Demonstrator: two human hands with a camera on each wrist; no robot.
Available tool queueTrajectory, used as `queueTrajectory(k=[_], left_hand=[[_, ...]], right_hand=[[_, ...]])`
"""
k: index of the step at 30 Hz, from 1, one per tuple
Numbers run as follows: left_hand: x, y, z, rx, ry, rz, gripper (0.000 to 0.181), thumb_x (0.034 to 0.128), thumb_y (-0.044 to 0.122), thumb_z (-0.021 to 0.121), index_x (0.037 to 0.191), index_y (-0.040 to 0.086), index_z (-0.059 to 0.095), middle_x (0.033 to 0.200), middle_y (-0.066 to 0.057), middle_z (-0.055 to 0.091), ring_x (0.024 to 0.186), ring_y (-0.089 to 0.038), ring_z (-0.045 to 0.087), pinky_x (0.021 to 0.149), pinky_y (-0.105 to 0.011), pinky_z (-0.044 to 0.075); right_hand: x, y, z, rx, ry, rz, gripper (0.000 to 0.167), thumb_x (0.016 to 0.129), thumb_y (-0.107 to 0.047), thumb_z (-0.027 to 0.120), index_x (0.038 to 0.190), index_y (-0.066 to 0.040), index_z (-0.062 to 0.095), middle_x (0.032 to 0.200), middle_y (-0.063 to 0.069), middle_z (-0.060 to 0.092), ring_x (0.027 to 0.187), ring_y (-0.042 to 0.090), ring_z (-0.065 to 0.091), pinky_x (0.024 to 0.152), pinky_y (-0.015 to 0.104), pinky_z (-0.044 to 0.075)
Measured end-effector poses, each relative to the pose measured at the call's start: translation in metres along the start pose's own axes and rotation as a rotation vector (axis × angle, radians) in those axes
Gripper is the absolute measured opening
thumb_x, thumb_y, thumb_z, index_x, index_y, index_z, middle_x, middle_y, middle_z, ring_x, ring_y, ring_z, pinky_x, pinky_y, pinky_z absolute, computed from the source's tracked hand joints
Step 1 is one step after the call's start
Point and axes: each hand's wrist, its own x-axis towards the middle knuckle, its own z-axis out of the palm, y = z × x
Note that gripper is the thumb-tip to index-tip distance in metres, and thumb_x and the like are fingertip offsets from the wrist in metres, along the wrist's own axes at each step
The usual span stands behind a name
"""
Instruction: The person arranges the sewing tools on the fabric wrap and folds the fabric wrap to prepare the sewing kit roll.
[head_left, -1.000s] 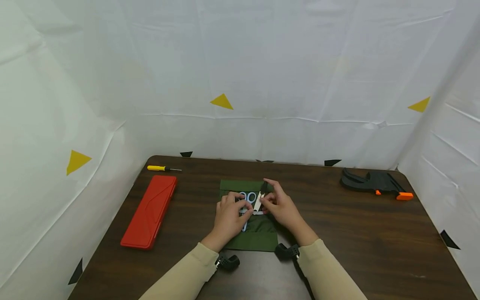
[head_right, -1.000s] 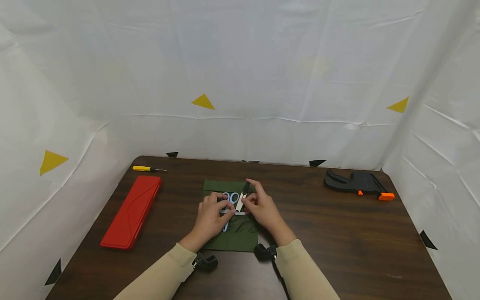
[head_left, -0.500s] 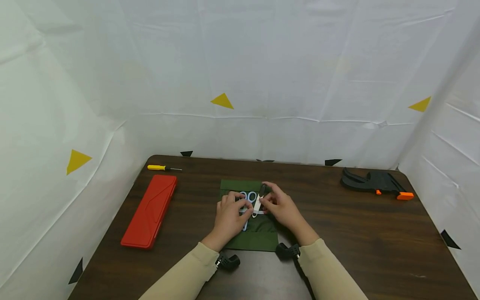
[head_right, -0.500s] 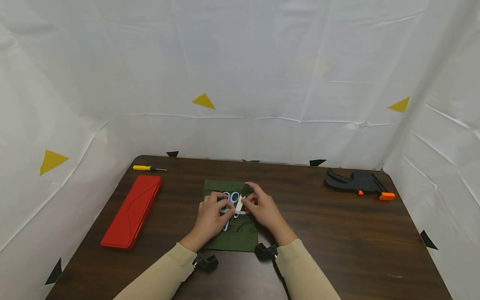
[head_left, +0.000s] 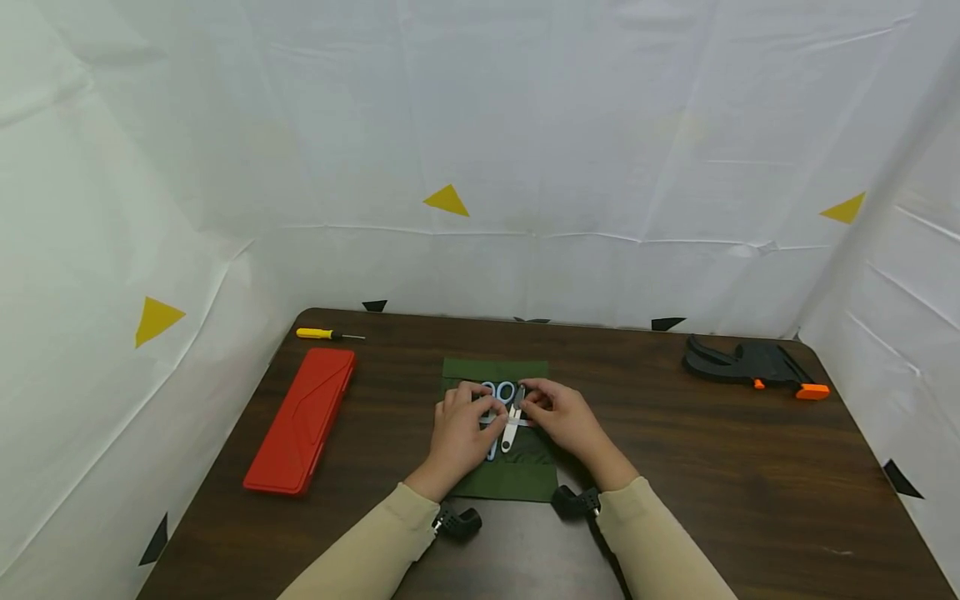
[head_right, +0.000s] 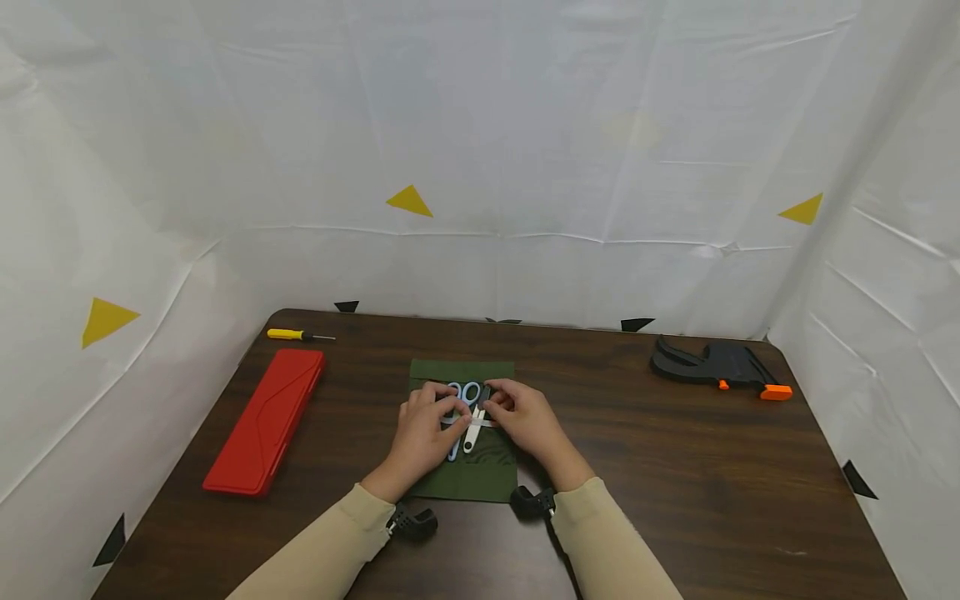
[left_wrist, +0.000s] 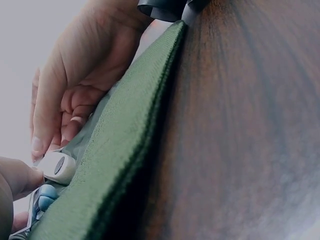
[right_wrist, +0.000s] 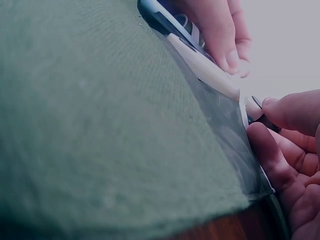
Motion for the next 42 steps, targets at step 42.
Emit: queueTrajectory(k=[42], left_hand=[[0.009, -0.008, -0.026, -0.217, -0.179, -0.078, 0.01, 0.1068, 0.021, 0.071, 0.113, 0.023, 0.078, 0.145, -0.008, 0.064, 0.134, -0.035, 0.054, 0.112, -0.063, 0.038]], right_hand=[[-0.001, -0.003, 0.01, -0.127, 0.08, -0.118, 0.011, 0.101, -0.016, 0.08, 0.111, -0.017, 0.077, 0.103, -0.001, 0.069, 0.087, 0.011, 0.066, 0.077, 0.028, 0.058]])
